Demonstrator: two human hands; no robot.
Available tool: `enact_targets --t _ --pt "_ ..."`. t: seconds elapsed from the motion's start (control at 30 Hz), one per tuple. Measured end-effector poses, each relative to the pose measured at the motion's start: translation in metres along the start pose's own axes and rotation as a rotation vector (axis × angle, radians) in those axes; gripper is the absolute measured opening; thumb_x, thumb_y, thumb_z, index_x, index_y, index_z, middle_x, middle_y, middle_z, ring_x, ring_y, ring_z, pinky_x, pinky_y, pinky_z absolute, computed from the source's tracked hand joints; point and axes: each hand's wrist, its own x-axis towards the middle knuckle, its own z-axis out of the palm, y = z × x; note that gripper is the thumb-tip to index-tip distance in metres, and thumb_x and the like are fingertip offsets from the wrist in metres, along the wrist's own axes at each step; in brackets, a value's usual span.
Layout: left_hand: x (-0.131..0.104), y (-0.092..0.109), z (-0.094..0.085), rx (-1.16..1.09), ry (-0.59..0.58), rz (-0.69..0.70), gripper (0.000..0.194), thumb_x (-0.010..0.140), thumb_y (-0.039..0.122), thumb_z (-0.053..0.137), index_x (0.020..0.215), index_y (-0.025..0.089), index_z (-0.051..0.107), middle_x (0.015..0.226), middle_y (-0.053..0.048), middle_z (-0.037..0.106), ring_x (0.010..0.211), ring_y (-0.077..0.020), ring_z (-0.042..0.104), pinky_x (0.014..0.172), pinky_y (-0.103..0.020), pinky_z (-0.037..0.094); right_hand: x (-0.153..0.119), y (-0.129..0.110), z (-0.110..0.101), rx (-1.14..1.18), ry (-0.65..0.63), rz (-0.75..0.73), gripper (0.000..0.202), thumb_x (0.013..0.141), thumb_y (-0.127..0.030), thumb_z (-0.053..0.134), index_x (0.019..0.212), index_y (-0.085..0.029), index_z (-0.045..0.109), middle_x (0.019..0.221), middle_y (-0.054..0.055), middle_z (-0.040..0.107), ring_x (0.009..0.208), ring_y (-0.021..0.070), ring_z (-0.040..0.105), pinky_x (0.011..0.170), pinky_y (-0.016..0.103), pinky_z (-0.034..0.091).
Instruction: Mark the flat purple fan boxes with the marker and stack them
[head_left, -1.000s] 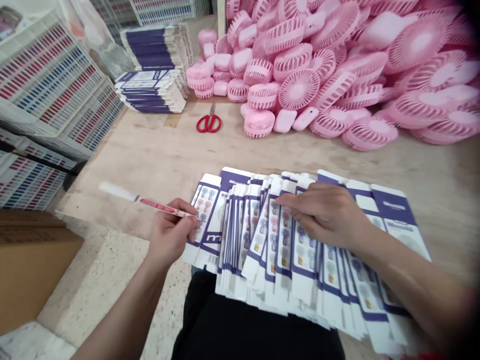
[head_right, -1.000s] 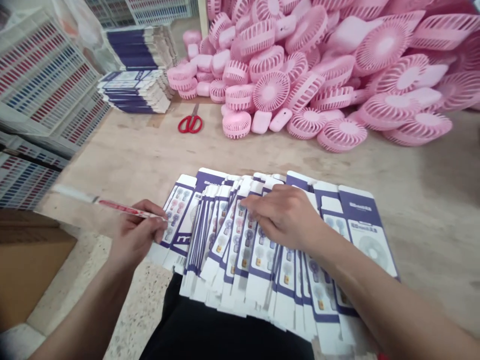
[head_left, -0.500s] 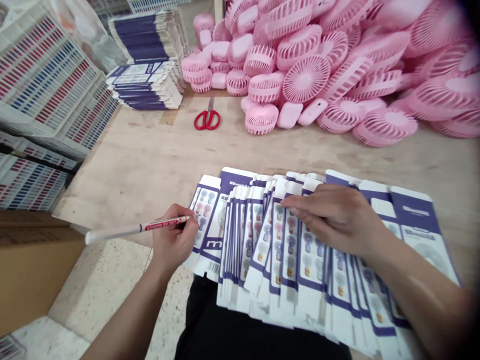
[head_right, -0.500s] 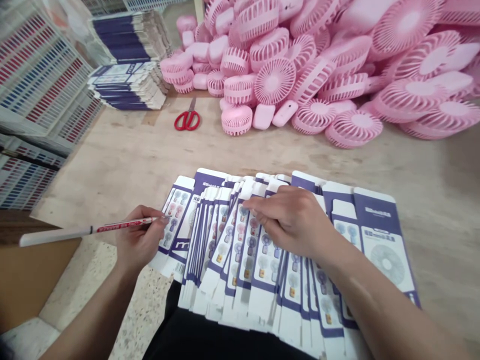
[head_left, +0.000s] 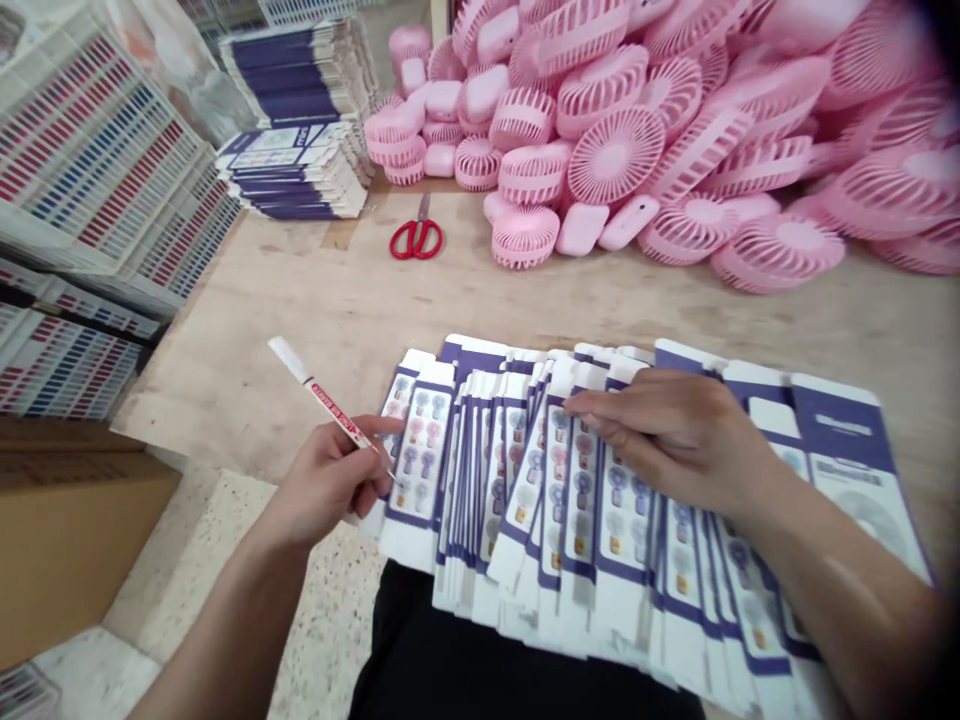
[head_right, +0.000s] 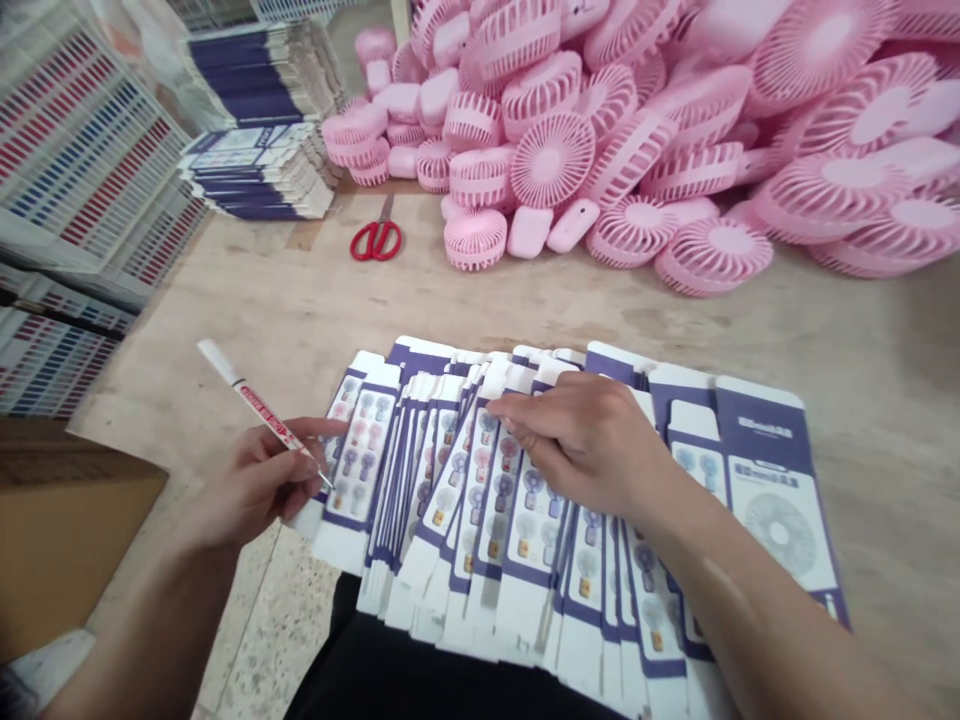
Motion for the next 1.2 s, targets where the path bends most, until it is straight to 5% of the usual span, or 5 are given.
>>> enact_targets --t 0.1,0.33,0.63,0.9,1.2 --pt "-0.001 -0.003 0.008 -0.029 -0.027 0.051 0.028 0.064 0.017 0.055 0.091 0.013 0.062 0.044 0.004 0.053 0.031 -0.0066 0.039 0.034 -0.018 0.025 -0.001 0.000 0.000 -0.004 0.000 0.005 0.021 0.083 -0.015 0.049 0.096 -0.026 0.062 0.052 -0.005 0.061 0.043 0.0105 0.052 0.047 0.027 0.037" --pt "0.016 -0.020 0.019 0.211 0.588 0.422 0.004 0.066 0.016 0.059 0.066 0.017 0.055 0.043 0.006 0.050 0.039 -0.0079 0.044 0.039 -0.018 0.033 -0.001 0.001 -0.001 -0.015 -0.003 0.002 0.019 0.084 -0.015 0.049 0.094 -0.024 0.062 0.051 -0.005 0.060 0.042 0.0089 0.051 0.047 0.026 0.037" --pt "0.014 -0.016 0.018 0.270 0.592 0.368 0.005 0.064 0.017 0.058 0.069 0.016 0.056 0.043 0.006 0.047 0.037 -0.0075 0.040 0.036 -0.018 0.028 -0.001 0.001 -0.001 -0.009 -0.006 0.013 0.018 0.084 -0.015 0.050 0.094 -0.023 0.063 0.050 -0.005 0.060 0.042 0.0086 0.050 0.048 0.025 0.037" --pt "-0.002 0.003 -0.006 0.125 0.110 0.048 0.048 0.067 0.015 0.055 0.114 0.010 0.054 0.053 0.004 0.055 0.039 -0.0067 0.041 0.038 -0.019 0.028 0.000 0.001 -0.001 0.004 0.000 -0.011 0.017 0.084 -0.015 0.050 0.094 -0.020 0.063 0.049 -0.005 0.059 0.042 0.0073 0.050 0.048 0.023 0.036" --pt "0.000 -0.006 0.011 0.019 0.117 0.117 0.024 0.067 0.014 0.054 0.090 0.012 0.061 0.045 0.005 0.053 0.035 -0.0063 0.042 0.037 -0.017 0.027 0.000 0.000 -0.002 0.007 -0.008 0.009 0.019 0.084 -0.015 0.049 0.095 -0.025 0.062 0.049 -0.006 0.059 0.041 0.0092 0.051 0.047 0.026 0.037"
